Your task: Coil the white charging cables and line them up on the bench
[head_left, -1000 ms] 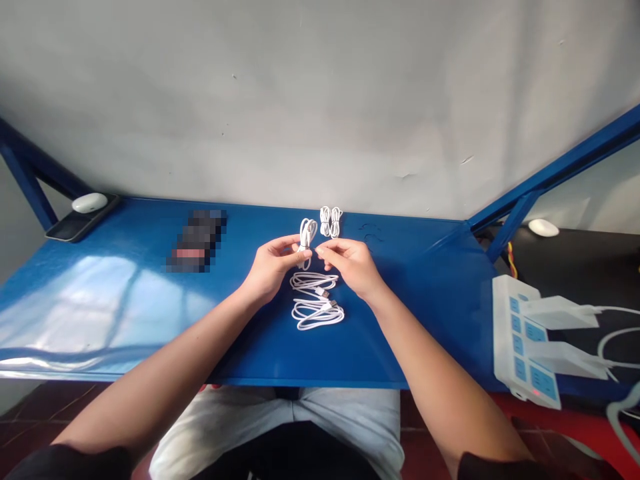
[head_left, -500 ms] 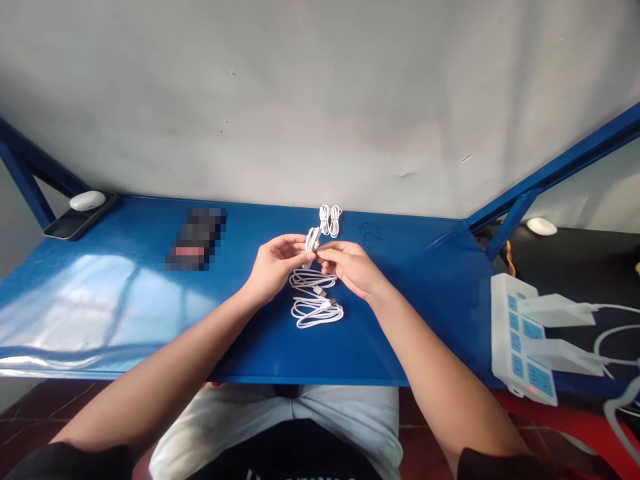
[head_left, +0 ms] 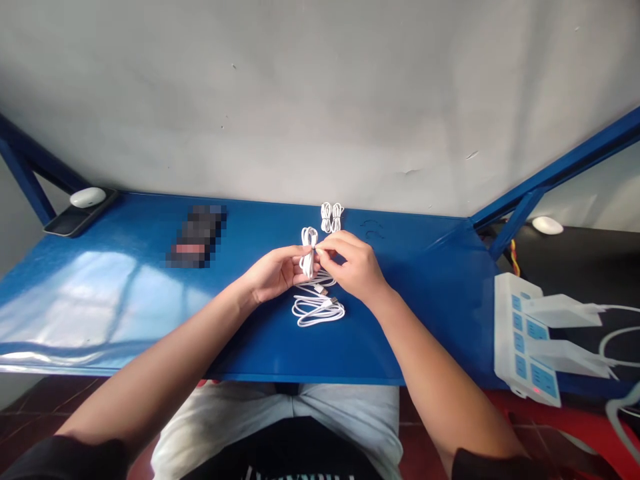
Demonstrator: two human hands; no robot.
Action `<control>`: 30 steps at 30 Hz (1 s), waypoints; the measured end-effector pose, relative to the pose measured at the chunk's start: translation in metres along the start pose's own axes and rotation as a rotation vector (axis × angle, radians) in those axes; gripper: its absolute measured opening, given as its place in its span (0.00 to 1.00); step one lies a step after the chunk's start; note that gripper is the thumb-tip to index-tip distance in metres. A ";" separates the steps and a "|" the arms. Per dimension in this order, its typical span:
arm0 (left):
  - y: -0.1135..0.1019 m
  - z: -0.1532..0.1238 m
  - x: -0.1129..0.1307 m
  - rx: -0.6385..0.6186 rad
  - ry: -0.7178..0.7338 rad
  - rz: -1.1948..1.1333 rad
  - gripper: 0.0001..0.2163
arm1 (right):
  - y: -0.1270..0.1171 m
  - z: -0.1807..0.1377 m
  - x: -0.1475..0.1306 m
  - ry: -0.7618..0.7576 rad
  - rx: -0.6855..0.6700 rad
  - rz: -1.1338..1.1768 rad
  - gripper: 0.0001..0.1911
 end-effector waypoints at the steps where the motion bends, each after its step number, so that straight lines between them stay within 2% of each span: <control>1: 0.000 0.000 0.000 -0.002 -0.017 -0.016 0.06 | -0.001 0.000 -0.001 -0.027 0.014 -0.018 0.09; 3: 0.000 0.000 0.001 -0.018 0.017 0.017 0.07 | -0.002 0.000 0.000 0.002 0.023 0.002 0.08; 5: 0.000 0.001 0.004 -0.022 0.152 0.112 0.09 | 0.001 -0.001 0.009 0.154 0.017 0.103 0.06; 8: 0.000 0.000 0.012 0.007 0.468 0.298 0.14 | 0.014 -0.008 0.030 0.557 -0.044 0.396 0.07; 11: 0.000 -0.005 0.016 0.011 0.728 0.572 0.12 | 0.032 -0.019 0.041 0.891 -0.171 0.753 0.13; 13: 0.003 -0.009 0.018 -0.013 0.864 0.815 0.09 | 0.036 -0.021 0.040 0.983 -0.203 0.912 0.15; 15: 0.007 -0.014 0.020 -0.051 0.986 1.020 0.06 | 0.036 -0.022 0.038 1.026 -0.193 0.972 0.15; 19: 0.011 -0.021 0.023 -0.093 1.124 1.164 0.07 | 0.034 -0.020 0.033 1.034 -0.193 0.953 0.15; 22: 0.011 -0.021 0.024 -0.063 1.118 1.149 0.07 | 0.034 -0.018 0.032 0.950 -0.170 0.910 0.16; 26: 0.007 -0.015 0.022 0.020 0.939 0.919 0.09 | 0.029 -0.013 0.029 0.719 -0.089 0.691 0.12; 30: 0.002 -0.007 0.013 0.078 0.634 0.550 0.14 | 0.017 -0.007 0.015 0.395 0.055 0.306 0.08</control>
Point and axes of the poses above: each hand's wrist, its own z-axis towards the middle knuckle, its own y-axis out of the palm, x = y × z, the point moved 5 cm from there along z, towards the middle knuckle, and after that the axes turned 7 degrees about -z, right-handed, at the moved point
